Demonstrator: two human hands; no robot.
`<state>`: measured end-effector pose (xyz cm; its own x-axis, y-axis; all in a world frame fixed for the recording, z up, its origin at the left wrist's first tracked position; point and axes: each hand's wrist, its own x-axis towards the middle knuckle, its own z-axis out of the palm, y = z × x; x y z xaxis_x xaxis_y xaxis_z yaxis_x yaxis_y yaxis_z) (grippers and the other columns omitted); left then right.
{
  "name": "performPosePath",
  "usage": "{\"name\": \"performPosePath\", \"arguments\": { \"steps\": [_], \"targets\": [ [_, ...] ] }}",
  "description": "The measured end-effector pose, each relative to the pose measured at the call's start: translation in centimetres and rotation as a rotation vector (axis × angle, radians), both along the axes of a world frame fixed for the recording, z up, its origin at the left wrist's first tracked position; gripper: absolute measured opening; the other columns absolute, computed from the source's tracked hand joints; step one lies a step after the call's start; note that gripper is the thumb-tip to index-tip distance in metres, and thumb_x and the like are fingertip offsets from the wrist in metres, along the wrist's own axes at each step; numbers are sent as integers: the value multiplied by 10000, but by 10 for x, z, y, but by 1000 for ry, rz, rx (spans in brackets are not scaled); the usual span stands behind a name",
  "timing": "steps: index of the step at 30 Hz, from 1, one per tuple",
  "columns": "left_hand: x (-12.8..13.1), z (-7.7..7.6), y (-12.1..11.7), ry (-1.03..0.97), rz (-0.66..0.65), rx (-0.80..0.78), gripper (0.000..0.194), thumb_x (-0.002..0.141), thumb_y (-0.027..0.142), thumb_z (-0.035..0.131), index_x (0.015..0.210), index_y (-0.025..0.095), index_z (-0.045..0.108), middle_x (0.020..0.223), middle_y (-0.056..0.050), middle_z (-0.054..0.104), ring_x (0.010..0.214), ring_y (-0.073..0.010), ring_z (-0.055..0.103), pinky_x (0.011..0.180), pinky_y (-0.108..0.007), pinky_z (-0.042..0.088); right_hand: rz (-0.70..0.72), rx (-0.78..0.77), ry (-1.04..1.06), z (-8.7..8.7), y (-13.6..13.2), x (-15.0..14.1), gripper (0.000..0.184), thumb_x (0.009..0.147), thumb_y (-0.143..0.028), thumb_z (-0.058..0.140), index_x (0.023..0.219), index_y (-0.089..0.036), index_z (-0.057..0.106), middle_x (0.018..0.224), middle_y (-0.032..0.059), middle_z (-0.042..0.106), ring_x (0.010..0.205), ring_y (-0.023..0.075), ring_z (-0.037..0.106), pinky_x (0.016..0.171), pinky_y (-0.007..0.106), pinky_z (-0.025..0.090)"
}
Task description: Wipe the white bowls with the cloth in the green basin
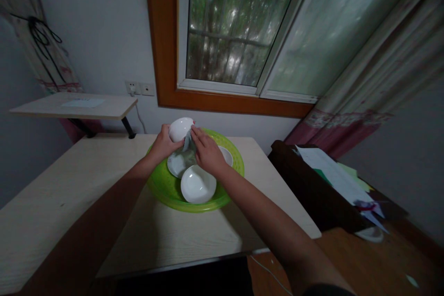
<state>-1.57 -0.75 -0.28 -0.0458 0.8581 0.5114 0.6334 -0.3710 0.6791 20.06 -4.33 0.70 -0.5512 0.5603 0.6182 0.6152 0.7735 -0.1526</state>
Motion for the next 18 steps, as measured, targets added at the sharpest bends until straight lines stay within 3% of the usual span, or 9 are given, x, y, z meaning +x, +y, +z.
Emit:
{"name": "performPosePath", "arguments": {
  "steps": [6,12,18],
  "targets": [
    [1,2,-1,5,-20,0,623,651,404,747,1129,198,405,1127,-120,615,1027,-282,639,843,-399,520,0,13,-51,6,-9,-5,790,847,-55,522,1572,-250,276,1660,40,245,1539,276,191,1240,529,264],
    [1,2,-1,-11,-7,4,637,651,460,763,1117,205,410,1110,-112,619,1023,-276,641,837,-387,517,-91,-34,5,5,-5,-1,819,811,-81,573,1569,-190,284,1641,104,281,1500,317,259,1235,535,260],
    [0,2,-1,-6,-13,-7,647,645,451,762,1127,203,409,1112,-116,618,1023,-282,640,832,-385,511,-64,-19,-3,4,-5,0,788,815,-101,573,1553,-200,315,1601,124,338,1466,309,302,1218,532,279]
  ]
}}
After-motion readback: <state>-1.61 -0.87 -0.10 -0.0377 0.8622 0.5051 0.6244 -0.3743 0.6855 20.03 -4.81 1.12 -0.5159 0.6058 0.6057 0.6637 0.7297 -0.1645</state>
